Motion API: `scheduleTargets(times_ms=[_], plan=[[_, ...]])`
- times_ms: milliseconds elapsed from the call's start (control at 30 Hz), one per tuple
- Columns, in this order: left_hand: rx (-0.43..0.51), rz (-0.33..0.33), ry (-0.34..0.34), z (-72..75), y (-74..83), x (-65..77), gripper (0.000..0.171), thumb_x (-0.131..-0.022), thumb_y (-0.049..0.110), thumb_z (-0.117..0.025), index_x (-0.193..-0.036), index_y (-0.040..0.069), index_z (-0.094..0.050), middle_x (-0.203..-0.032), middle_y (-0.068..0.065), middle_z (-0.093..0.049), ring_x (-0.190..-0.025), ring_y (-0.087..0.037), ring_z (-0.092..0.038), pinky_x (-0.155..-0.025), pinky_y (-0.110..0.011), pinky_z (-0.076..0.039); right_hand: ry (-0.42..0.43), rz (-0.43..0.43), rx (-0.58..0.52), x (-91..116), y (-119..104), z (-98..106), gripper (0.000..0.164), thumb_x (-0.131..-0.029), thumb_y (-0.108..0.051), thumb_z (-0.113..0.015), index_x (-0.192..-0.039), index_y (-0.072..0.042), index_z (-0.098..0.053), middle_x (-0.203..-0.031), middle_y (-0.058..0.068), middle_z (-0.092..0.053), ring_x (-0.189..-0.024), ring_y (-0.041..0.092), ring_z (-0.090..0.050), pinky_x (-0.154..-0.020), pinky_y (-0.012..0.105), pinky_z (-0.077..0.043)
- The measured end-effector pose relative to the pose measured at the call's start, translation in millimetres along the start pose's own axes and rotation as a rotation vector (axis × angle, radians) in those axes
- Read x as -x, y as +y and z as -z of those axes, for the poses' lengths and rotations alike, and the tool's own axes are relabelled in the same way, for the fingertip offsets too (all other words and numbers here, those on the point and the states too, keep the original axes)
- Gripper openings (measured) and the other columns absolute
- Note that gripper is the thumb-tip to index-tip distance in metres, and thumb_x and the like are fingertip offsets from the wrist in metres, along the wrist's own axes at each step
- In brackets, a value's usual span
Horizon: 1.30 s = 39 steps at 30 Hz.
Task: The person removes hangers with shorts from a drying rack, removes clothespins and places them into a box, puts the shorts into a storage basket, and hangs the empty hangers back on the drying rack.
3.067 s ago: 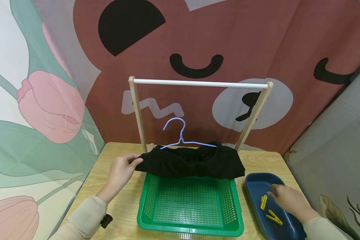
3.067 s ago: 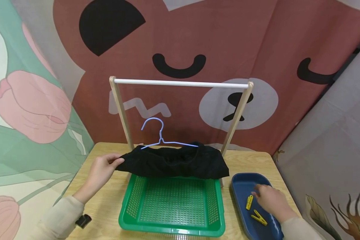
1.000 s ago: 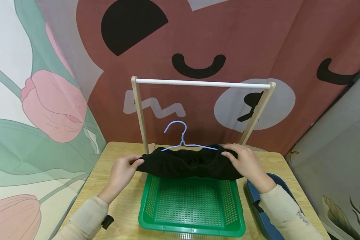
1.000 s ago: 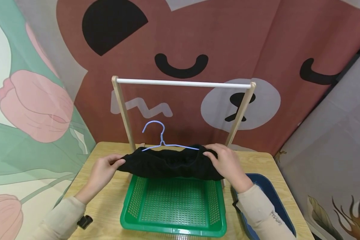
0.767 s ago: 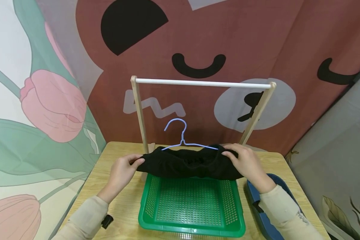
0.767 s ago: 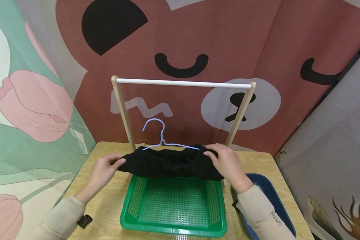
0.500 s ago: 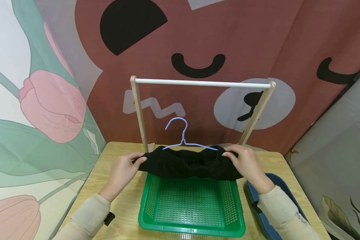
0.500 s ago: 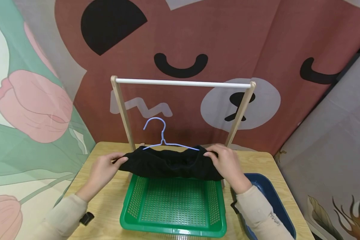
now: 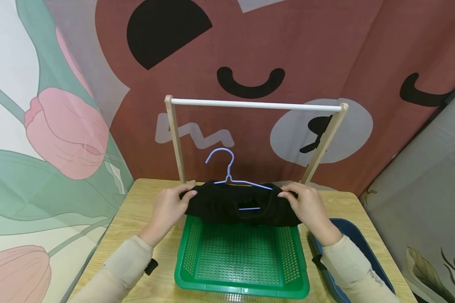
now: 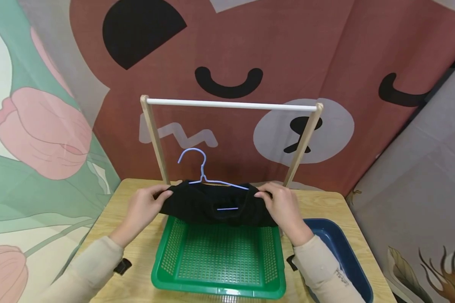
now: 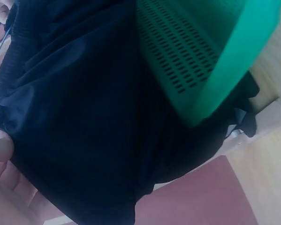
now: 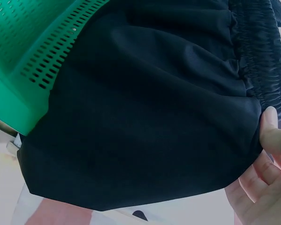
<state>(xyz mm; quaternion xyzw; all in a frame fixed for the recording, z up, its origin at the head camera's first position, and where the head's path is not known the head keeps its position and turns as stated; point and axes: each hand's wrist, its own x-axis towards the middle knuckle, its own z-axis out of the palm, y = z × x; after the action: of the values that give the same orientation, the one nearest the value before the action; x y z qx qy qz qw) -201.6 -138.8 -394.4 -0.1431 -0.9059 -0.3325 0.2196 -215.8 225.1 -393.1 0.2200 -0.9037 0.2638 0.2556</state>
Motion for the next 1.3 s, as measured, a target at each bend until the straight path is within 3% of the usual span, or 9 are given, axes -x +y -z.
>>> scheduleTargets(times_ms=[100, 167, 300, 367, 467, 667, 900, 1100, 1300], plan=[[-0.01, -0.035, 0.013, -0.7, 3.6, -2.8, 0.02, -0.089, 0.014, -0.075, -0.107, 0.004, -0.077, -0.083, -0.011, -0.073, -0.037, -0.001, -0.018, -0.04, -0.025, -0.023, 0.006, -0.002, -0.006, 0, 0, 0, 0.015, -0.082, -0.009, -0.079, -0.095, -0.002, -0.077, -0.093, 0.012, -0.074, -0.079, 0.028, -0.07, -0.065, 0.043, -0.057], [-0.011, -0.052, 0.008, -1.0, 6.0, -4.3, 0.021, -0.089, 0.013, -0.075, -0.107, 0.002, -0.076, -0.101, -0.015, -0.074, -0.036, -0.002, -0.022, -0.039, -0.026, -0.024, 0.01, -0.003, -0.005, 1, 0, 1, 0.016, -0.082, -0.009, -0.079, -0.096, -0.002, -0.077, -0.094, 0.012, -0.074, -0.081, 0.028, -0.071, -0.066, 0.044, -0.057], [-0.035, -0.089, 0.01, -0.7, 12.8, -7.1, 0.02, -0.09, 0.013, -0.074, -0.107, 0.003, -0.076, -0.103, -0.013, -0.074, -0.042, -0.009, -0.047, -0.042, -0.027, -0.035, 0.019, 0.0, 0.004, 1, 0, 2, 0.017, -0.081, -0.01, -0.08, -0.095, -0.002, -0.077, -0.094, 0.013, -0.074, -0.08, 0.029, -0.071, -0.066, 0.045, -0.058], [-0.062, -0.11, 0.014, -1.1, 16.2, -9.1, 0.017, -0.091, 0.013, -0.074, -0.105, 0.004, -0.076, -0.099, -0.011, -0.074, -0.054, -0.016, -0.061, -0.049, -0.031, -0.046, 0.021, 0.0, 0.006, 2, -1, 1, 0.017, -0.08, -0.01, -0.08, -0.095, -0.002, -0.077, -0.094, 0.013, -0.074, -0.08, 0.029, -0.071, -0.066, 0.044, -0.058], [-0.101, -0.146, 0.024, -1.9, 21.1, -12.2, 0.014, -0.091, 0.013, -0.074, -0.102, 0.005, -0.075, -0.096, -0.009, -0.074, -0.071, -0.025, -0.07, -0.06, -0.039, -0.055, 0.025, 0.004, 0.011, 1, -2, 0, 0.015, -0.081, -0.009, -0.079, -0.094, -0.002, -0.077, -0.093, 0.012, -0.074, -0.078, 0.028, -0.071, -0.065, 0.043, -0.057], [-0.146, -0.192, 0.029, -2.5, 27.9, -15.9, 0.013, -0.091, 0.012, -0.074, -0.101, 0.005, -0.074, -0.098, -0.01, -0.074, -0.077, -0.027, -0.071, -0.065, -0.043, -0.057, 0.045, 0.015, 0.019, 2, -2, 0, 0.013, -0.08, -0.008, -0.079, -0.092, -0.004, -0.076, -0.092, 0.01, -0.074, -0.073, 0.025, -0.07, -0.06, 0.04, -0.056], [-0.123, -0.221, 0.031, 1.0, 29.1, -19.0, 0.01, -0.091, 0.009, -0.073, -0.099, 0.004, -0.074, -0.094, -0.01, -0.074, -0.074, -0.025, -0.07, -0.065, -0.041, -0.057, 0.02, -0.003, 0.005, 1, -4, 3, 0.013, -0.083, -0.009, -0.078, -0.095, -0.005, -0.075, -0.092, 0.009, -0.073, -0.076, 0.025, -0.069, -0.063, 0.042, -0.056], [-0.105, -0.195, 0.031, 1.6, 25.5, -18.5, 0.01, -0.091, 0.008, -0.072, -0.1, 0.003, -0.075, -0.093, -0.011, -0.074, -0.072, -0.025, -0.07, -0.064, -0.04, -0.057, -0.056, -0.052, -0.009, 1, -7, 7, 0.022, -0.09, -0.015, -0.074, -0.111, -0.008, -0.073, -0.107, 0.011, -0.072, -0.092, 0.03, -0.069, -0.073, 0.048, -0.056], [-0.082, -0.154, 0.03, 0.3, 22.0, -17.1, 0.011, -0.092, 0.009, -0.072, -0.1, 0.003, -0.075, -0.093, -0.011, -0.074, -0.069, -0.024, -0.069, -0.062, -0.039, -0.055, -0.08, -0.027, -0.038, 3, -9, 6, 0.035, -0.089, -0.02, -0.075, -0.122, -0.011, -0.069, -0.12, 0.009, -0.069, -0.106, 0.029, -0.066, -0.082, 0.049, -0.054]])
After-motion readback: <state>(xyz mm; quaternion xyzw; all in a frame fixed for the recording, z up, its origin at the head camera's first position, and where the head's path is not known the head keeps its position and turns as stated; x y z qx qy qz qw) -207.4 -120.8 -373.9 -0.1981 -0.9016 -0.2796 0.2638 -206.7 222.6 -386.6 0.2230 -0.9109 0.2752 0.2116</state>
